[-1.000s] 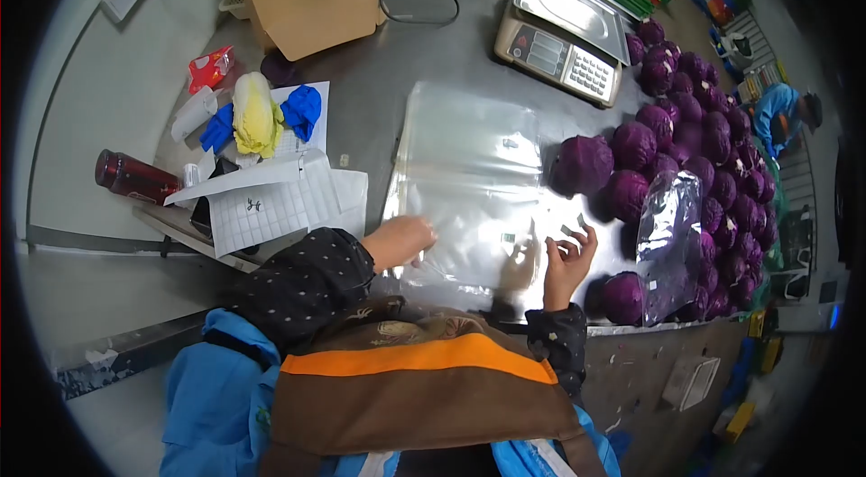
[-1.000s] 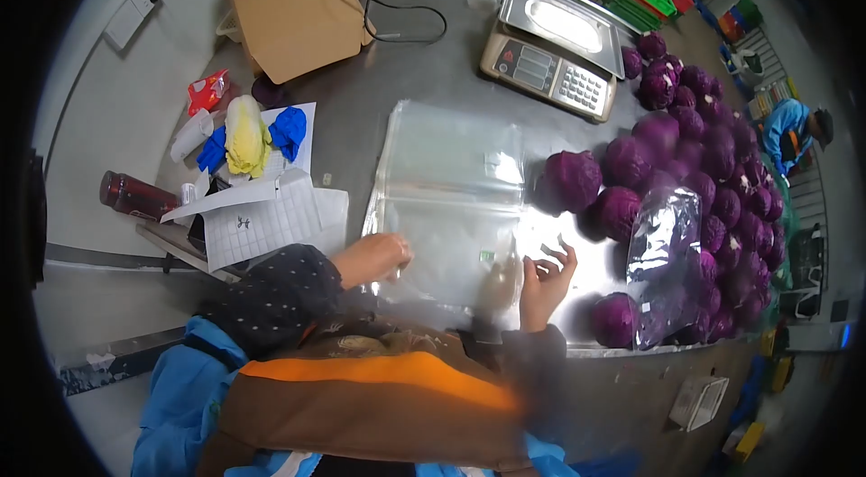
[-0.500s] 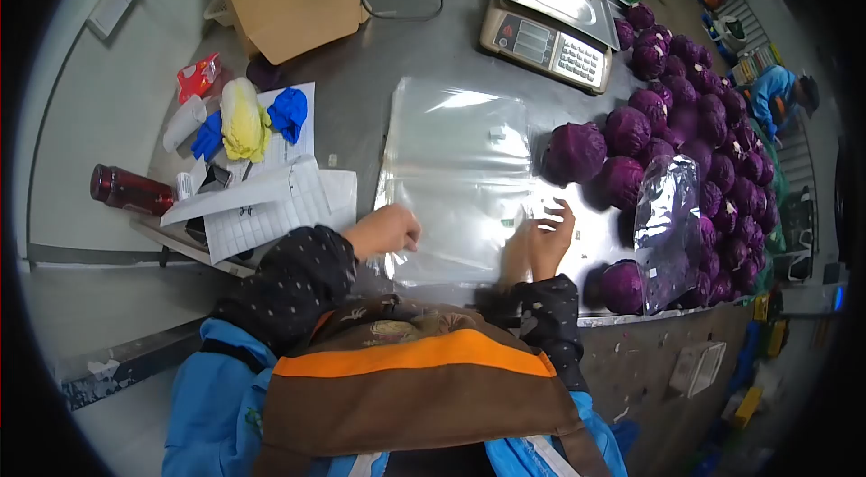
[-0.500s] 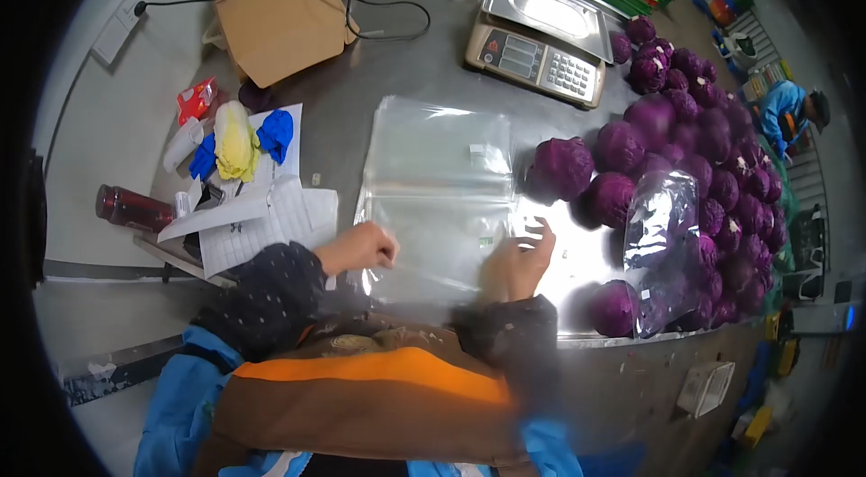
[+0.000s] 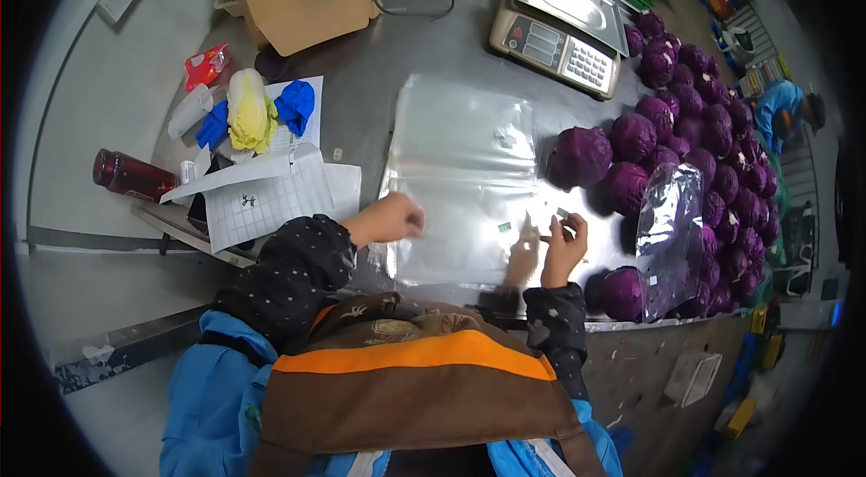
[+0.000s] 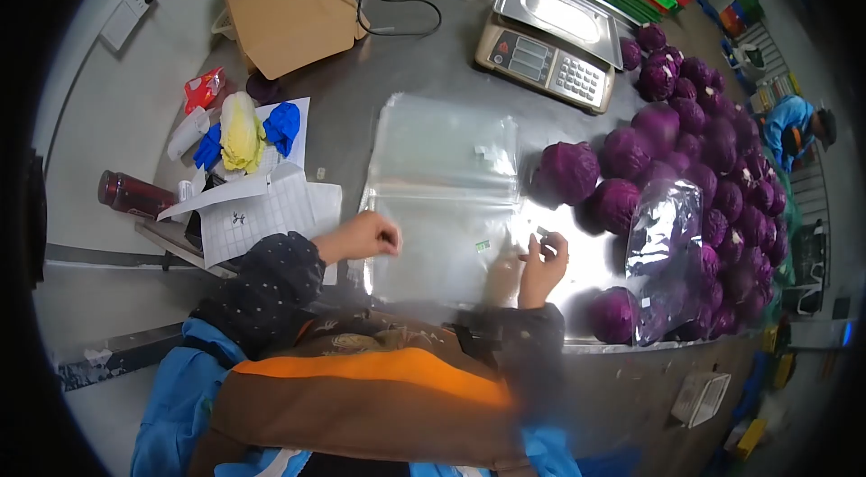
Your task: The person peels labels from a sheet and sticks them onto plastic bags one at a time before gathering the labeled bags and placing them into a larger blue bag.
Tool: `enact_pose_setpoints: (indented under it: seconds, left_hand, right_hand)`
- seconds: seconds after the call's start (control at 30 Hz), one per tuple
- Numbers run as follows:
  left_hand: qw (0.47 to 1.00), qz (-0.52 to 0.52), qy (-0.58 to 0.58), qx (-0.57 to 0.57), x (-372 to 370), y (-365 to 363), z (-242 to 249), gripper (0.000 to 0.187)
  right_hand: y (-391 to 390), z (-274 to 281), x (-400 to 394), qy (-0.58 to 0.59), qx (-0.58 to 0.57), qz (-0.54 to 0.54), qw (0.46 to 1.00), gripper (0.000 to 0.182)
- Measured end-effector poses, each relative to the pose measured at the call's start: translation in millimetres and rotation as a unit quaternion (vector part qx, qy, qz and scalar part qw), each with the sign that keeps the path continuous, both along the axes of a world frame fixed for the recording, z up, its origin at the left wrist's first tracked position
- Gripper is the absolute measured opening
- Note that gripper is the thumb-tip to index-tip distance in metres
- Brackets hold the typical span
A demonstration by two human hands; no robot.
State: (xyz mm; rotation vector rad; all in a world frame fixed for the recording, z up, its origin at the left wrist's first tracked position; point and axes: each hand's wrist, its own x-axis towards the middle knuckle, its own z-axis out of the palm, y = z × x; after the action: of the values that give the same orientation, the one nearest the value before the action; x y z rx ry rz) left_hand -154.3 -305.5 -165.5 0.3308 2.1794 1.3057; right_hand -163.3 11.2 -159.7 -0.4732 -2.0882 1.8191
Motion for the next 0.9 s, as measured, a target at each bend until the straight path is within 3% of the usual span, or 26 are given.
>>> enact_pose_setpoints:
  seconds: [0.03, 0.07, 0.13, 0.27, 0.3, 0.37, 0.4, 0.43, 0.47, 0.5, 0.53, 0.57, 0.6, 0.63, 0.7, 0.77, 0.9]
  left_hand:
    - [0.994, 0.013, 0.112, -0.005, 0, 1, 11, 0.014]
    - [0.994, 0.011, 0.11, -0.006, 6, 2, 19, 0.014]
    - [0.947, -0.116, 0.256, -0.158, 25, 7, 28, 0.013]
    - [0.966, -0.11, 0.198, -0.128, 18, 1, 7, 0.012]
    - [0.986, -0.089, 0.119, -0.074, 6, -2, 3, 0.012]
    - [0.974, 0.221, 0.007, 0.041, -15, -7, 14, 0.017]
    - [0.975, 0.22, 0.006, 0.041, -16, -8, 27, 0.017]
    - [0.928, 0.31, 0.208, -0.016, -12, -3, 76, 0.02]
    - [0.83, 0.383, 0.398, -0.07, -10, 1, 101, 0.023]
    - [0.865, 0.255, 0.431, -0.02, 0, 7, 85, 0.029]
    - [0.864, 0.256, 0.432, -0.019, 13, 9, 60, 0.029]
    - [0.934, 0.061, 0.341, -0.093, 24, 6, 32, 0.027]
    - [0.949, -0.138, 0.23, -0.163, 28, 5, 18, 0.026]
    - [0.949, -0.138, 0.232, -0.163, 25, 5, 18, 0.026]
    - [0.976, -0.075, 0.137, -0.152, 22, 5, 16, 0.022]
    - [0.983, -0.096, 0.099, -0.118, 12, 3, 16, 0.017]
    - [0.987, -0.103, -0.12, -0.041, -27, -6, 11, 0.01]
  right_hand:
    - [4, 7, 2, -0.006, -0.019, 0.008, 1.0, 0.019]
    - [4, 15, 5, -0.01, -0.046, 0.016, 0.999, 0.018]
    - [5, 15, 14, -0.046, -0.048, 0.035, 0.997, 0.017]
    - [6, 8, 29, -0.064, -0.025, 0.029, 0.997, 0.017]
    - [6, 9, 31, -0.072, -0.026, 0.013, 0.997, 0.018]
    - [12, 8, 31, -0.073, 0.002, 0.022, 0.997, 0.017]
    - [12, 4, 31, -0.073, 0.002, 0.021, 0.997, 0.017]
    - [4, 3, 32, -0.032, 0.061, 0.076, 0.995, 0.014]
    - [-5, 2, 32, 0.008, 0.12, 0.131, 0.984, 0.011]
    - [-19, 5, 31, 0.012, 0.14, 0.154, 0.978, 0.007]
    - [-31, 10, 28, 0.045, 0.235, 0.174, 0.955, 0.005]
    - [-36, 2, 27, 0.026, 0.276, 0.153, 0.949, 0.005]
    - [-40, -6, 26, 0.007, 0.316, 0.131, 0.94, 0.004]
    - [-49, 17, 29, -0.042, 0.284, 0.126, 0.949, 0.013]
    - [-48, 25, 25, -0.03, 0.254, 0.078, 0.964, 0.02]
    - [-27, 16, 16, -0.008, 0.184, 0.055, 0.981, 0.034]
    - [9, 7, 25, 0.012, 0.125, 0.03, 0.992, 0.023]
